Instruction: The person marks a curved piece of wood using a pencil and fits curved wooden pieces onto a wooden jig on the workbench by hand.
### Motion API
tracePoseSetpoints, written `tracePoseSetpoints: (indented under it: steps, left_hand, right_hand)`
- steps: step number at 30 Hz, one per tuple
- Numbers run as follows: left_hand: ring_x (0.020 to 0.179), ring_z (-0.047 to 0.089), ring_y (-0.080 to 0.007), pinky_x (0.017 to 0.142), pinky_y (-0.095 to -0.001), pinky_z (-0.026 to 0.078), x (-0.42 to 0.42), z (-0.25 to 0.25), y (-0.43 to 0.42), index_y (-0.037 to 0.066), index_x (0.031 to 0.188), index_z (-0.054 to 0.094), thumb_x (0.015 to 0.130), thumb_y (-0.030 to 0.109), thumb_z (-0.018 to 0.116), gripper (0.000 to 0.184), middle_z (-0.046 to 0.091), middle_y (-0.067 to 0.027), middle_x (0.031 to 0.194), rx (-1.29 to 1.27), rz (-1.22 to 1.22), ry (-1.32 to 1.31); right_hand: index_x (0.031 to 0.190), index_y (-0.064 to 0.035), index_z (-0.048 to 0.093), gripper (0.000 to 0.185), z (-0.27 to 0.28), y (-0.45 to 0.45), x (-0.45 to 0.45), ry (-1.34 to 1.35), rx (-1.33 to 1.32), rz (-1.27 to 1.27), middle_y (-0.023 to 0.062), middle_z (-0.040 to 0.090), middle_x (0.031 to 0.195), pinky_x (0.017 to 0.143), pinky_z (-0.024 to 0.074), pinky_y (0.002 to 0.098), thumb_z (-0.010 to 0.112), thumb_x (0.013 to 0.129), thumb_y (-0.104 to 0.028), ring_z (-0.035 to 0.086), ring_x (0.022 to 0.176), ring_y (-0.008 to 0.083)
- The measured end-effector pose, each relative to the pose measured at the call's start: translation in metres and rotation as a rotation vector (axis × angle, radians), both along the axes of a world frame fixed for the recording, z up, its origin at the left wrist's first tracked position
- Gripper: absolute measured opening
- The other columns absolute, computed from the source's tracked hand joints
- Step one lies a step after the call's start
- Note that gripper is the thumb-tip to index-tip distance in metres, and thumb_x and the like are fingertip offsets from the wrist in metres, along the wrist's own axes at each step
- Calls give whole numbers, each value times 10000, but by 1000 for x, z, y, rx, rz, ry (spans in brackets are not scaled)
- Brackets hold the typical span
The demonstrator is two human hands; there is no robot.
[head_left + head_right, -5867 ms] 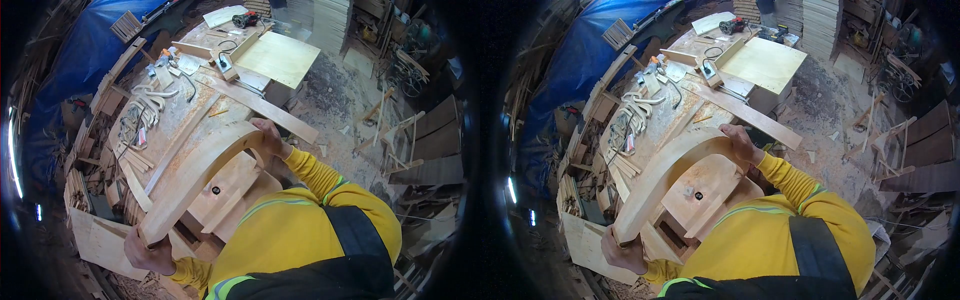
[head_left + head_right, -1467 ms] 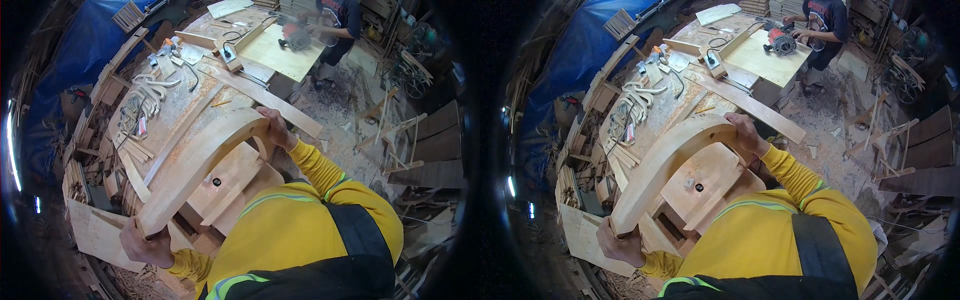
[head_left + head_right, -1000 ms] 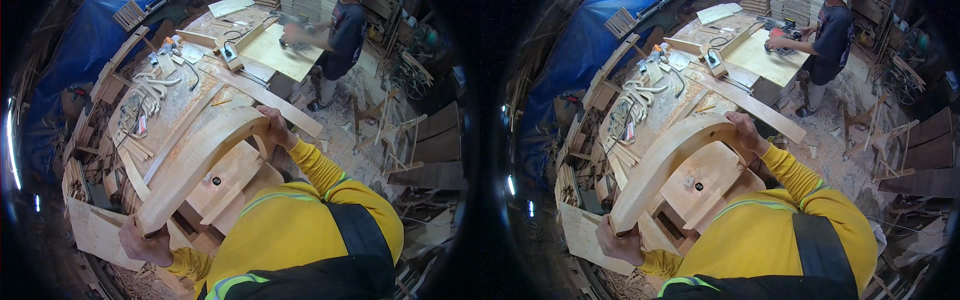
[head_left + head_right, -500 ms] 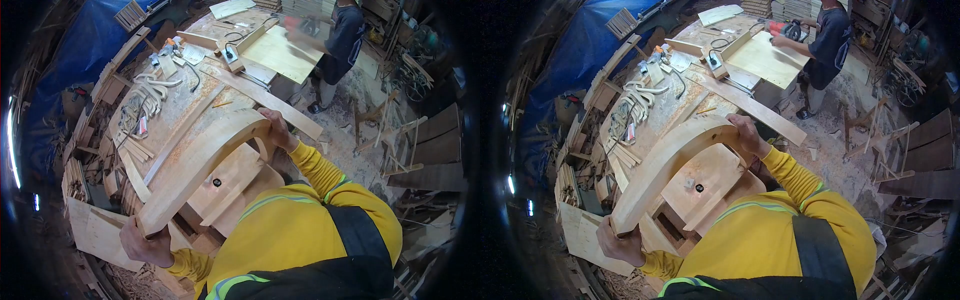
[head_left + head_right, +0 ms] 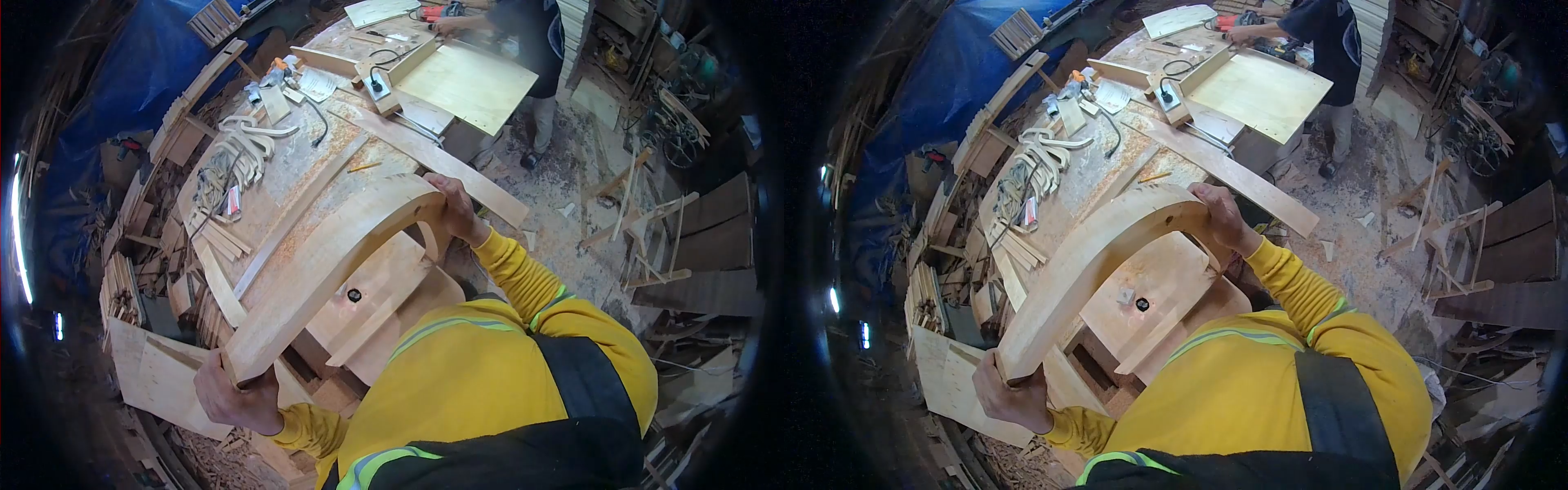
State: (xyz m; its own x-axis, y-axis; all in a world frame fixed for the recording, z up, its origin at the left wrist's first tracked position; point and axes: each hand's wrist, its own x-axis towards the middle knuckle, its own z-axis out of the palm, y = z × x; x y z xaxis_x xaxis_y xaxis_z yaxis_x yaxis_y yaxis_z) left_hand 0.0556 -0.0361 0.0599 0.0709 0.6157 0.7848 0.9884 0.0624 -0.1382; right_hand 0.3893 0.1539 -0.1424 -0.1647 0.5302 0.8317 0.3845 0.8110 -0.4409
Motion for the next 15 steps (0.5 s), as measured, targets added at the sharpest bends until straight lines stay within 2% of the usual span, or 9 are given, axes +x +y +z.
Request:
tracePoseSetpoints:
  steps: [6,8,9,11,15]
  left_hand:
    - [691,569,-328,614,-407,436,2,1,0,31,902,613,649,349,794,445,579,-120,776,8,-9,-3]
    - [692,571,-326,618,-405,440,1,1,0,33,901,615,640,339,800,442,581,-117,776,14,-26,0]
    - [692,573,-325,620,-403,441,1,1,0,34,901,615,638,334,801,440,582,-116,776,5,-9,-1]
    - [694,576,-323,625,-401,445,2,1,-1,34,900,617,633,324,803,435,585,-113,777,-13,22,-4]
    - [696,579,-320,627,-398,447,2,1,1,35,901,618,623,312,807,436,587,-109,779,-8,6,-20]
  right_hand:
    - [1325,-46,404,624,5,0,1,-32,21,-12,197,593,1184,876,500,396,724,790,-32,606,1009,342]
    - [1189,-15,463,370,12,-3,-1,61,-84,19,177,604,1071,819,486,365,584,862,-136,594,916,299]
    - [1053,16,522,291,28,-8,-6,155,-181,55,156,615,958,759,472,334,444,934,-237,583,821,256]
    - [947,46,571,432,33,-9,-9,227,-213,69,153,629,864,705,472,319,312,1010,-294,585,736,243]
    - [1069,31,513,239,9,4,-9,124,88,-53,204,632,946,728,517,381,354,1008,-138,624,790,336]
